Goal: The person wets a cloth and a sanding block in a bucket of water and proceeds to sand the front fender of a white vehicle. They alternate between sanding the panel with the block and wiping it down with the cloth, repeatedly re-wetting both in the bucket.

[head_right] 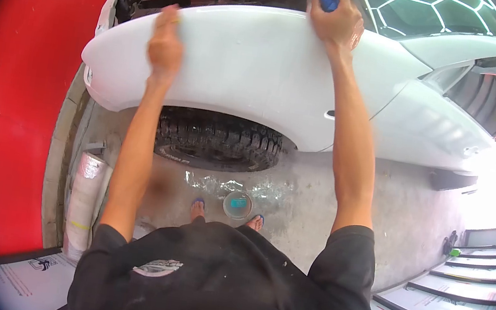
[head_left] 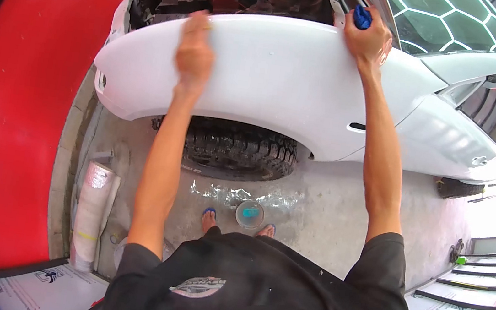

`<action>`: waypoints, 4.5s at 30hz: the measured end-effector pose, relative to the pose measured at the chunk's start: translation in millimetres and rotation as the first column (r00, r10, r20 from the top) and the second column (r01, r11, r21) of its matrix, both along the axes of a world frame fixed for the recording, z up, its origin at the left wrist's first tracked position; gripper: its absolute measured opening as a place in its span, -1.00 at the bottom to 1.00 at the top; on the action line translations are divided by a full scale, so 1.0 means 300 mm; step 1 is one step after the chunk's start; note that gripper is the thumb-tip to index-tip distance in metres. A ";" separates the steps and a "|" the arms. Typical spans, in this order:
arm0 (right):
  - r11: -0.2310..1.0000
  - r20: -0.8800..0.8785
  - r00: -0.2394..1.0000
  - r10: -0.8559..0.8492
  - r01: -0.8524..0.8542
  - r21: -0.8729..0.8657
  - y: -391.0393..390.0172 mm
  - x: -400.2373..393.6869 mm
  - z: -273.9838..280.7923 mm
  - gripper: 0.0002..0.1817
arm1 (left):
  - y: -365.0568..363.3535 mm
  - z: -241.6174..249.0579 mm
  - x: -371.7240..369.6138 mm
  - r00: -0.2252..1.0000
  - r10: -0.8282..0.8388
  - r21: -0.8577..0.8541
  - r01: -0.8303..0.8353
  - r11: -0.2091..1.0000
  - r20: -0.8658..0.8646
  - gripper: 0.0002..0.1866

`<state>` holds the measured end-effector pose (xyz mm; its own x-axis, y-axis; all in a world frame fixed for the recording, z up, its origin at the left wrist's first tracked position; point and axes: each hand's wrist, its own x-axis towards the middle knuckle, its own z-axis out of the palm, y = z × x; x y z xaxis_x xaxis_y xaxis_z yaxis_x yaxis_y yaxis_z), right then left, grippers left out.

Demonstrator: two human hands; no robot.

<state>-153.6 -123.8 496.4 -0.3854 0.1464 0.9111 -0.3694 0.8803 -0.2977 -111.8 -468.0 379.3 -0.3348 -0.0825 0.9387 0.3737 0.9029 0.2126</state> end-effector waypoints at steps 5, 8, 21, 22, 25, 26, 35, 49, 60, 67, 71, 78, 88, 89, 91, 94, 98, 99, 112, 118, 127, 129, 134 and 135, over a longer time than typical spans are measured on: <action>1.000 0.000 1.000 0.013 -0.013 -0.004 -0.004 0.014 -0.013 -0.58 | 0.355 0.069 -0.031 1.000 -0.024 -0.011 0.024 1.000 -0.007 -0.66; 0.997 0.011 0.998 0.068 -0.068 -0.031 0.002 0.020 0.000 -0.59 | 0.414 0.101 -0.026 0.981 -0.188 -0.170 0.176 0.970 -0.053 -0.62; 0.997 0.000 0.997 0.082 -0.082 0.000 0.019 0.010 -0.010 -0.61 | 0.512 0.105 -0.001 0.984 -0.178 -0.174 0.174 0.969 -0.008 -0.54; 0.996 -0.004 0.996 0.089 -0.089 0.002 0.025 0.010 -0.005 -0.61 | 0.467 0.096 -0.012 0.985 -0.168 -0.151 0.163 0.975 -0.021 -0.54; 0.997 0.008 0.997 0.082 -0.082 -0.015 0.011 0.024 -0.008 -0.61 | 0.113 0.003 -0.022 0.998 -0.049 -0.043 0.048 0.998 -0.029 -0.57; 0.999 0.028 0.999 0.042 -0.042 -0.012 -0.005 0.034 -0.010 -0.61 | -0.041 -0.027 -0.013 0.999 0.045 0.021 -0.045 0.999 -0.015 -0.59; 0.997 0.019 0.997 0.076 -0.075 -0.033 0.015 0.009 -0.023 -0.64 | 0.432 0.084 0.001 0.978 -0.211 -0.130 0.209 0.969 0.002 -0.52; 0.999 -0.010 0.999 0.042 -0.042 -0.010 0.011 0.002 -0.019 -0.59 | 0.325 0.075 0.009 0.992 -0.099 -0.154 0.111 0.982 0.084 -0.56; 0.997 0.040 0.996 0.074 -0.073 -0.022 0.010 0.025 -0.016 -0.59 | 0.418 0.074 0.024 0.991 -0.129 -0.178 0.131 0.975 0.024 -0.51; 0.999 -0.052 0.999 -0.008 0.011 0.052 0.005 -0.002 -0.034 -0.57 | -0.122 0.060 0.063 0.939 0.148 0.090 -0.184 0.979 0.312 -0.63; 0.999 -0.054 0.998 0.031 -0.029 0.033 0.012 -0.002 -0.033 -0.57 | 0.353 0.066 -0.005 0.994 0.024 0.016 -0.026 1.000 0.107 -0.62; 0.999 0.016 0.999 0.029 -0.028 -0.025 0.000 0.019 -0.024 -0.57 | -0.012 0.024 0.017 0.970 0.045 0.131 -0.078 0.988 0.238 -0.57; 0.994 -0.031 0.994 0.106 -0.106 0.017 0.022 0.019 -0.024 -0.66 | 0.453 0.070 -0.003 0.970 -0.234 -0.156 0.241 0.958 0.061 -0.51; 0.994 -0.045 0.993 0.107 -0.106 0.021 0.026 0.017 -0.030 -0.66 | 0.368 0.048 0.002 0.985 -0.167 -0.142 0.171 0.975 0.044 -0.53; 0.997 -0.041 0.996 0.076 -0.076 0.006 0.017 0.019 -0.028 -0.65 | 0.087 -0.004 0.010 0.999 -0.003 -0.081 0.007 0.997 0.047 -0.56; 0.999 -0.019 1.000 0.021 -0.022 -0.026 -0.020 0.035 -0.007 -0.63 | -0.234 -0.002 0.057 0.941 0.189 0.212 -0.253 0.944 0.281 -0.60; 0.999 -0.028 0.998 0.050 -0.050 -0.002 -0.010 0.045 -0.011 -0.64 | 0.162 0.043 0.012 0.973 0.087 0.237 -0.138 0.962 0.212 -0.59; 0.998 -0.032 0.997 0.067 -0.067 0.002 0.008 0.033 -0.015 -0.65 | 0.284 0.023 -0.001 0.997 0.053 -0.021 -0.052 0.998 0.058 -0.54; 0.999 0.015 0.999 0.050 -0.050 -0.009 -0.013 0.049 -0.009 -0.69 | 0.092 -0.033 0.004 0.989 0.146 0.021 -0.147 0.989 0.025 -0.57; 0.998 -0.005 0.998 0.055 -0.055 0.008 -0.006 0.031 -0.016 -0.68 | -0.243 -0.077 -0.006 0.985 0.151 0.209 -0.166 0.964 0.084 -0.55; 0.997 0.057 0.996 0.075 -0.075 0.011 -0.019 0.053 -0.006 -0.69 | 0.101 -0.028 0.020 0.999 0.041 0.161 -0.038 0.986 -0.014 -0.56; 0.997 0.039 0.996 0.078 -0.078 0.006 -0.012 0.040 -0.010 -0.69 | 0.053 -0.036 0.018 0.999 -0.042 0.199 0.045 0.979 -0.017 -0.55; 0.998 0.011 0.998 -0.062 0.062 0.024 -0.044 0.035 -0.010 -0.68 | -0.525 -0.024 0.035 0.919 0.260 0.470 -0.377 0.798 0.297 -0.70; 0.999 0.015 0.999 -0.042 0.042 0.014 -0.047 0.046 -0.021 -0.68 | -0.493 -0.008 0.026 0.906 0.251 0.500 -0.401 0.768 0.340 -0.67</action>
<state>-139.7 -137.9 490.1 -0.3932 0.1503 0.9071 -0.3273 0.8990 -0.2909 -104.0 -616.1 376.7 -0.3978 -0.7007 0.5923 -0.0519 0.6617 0.7479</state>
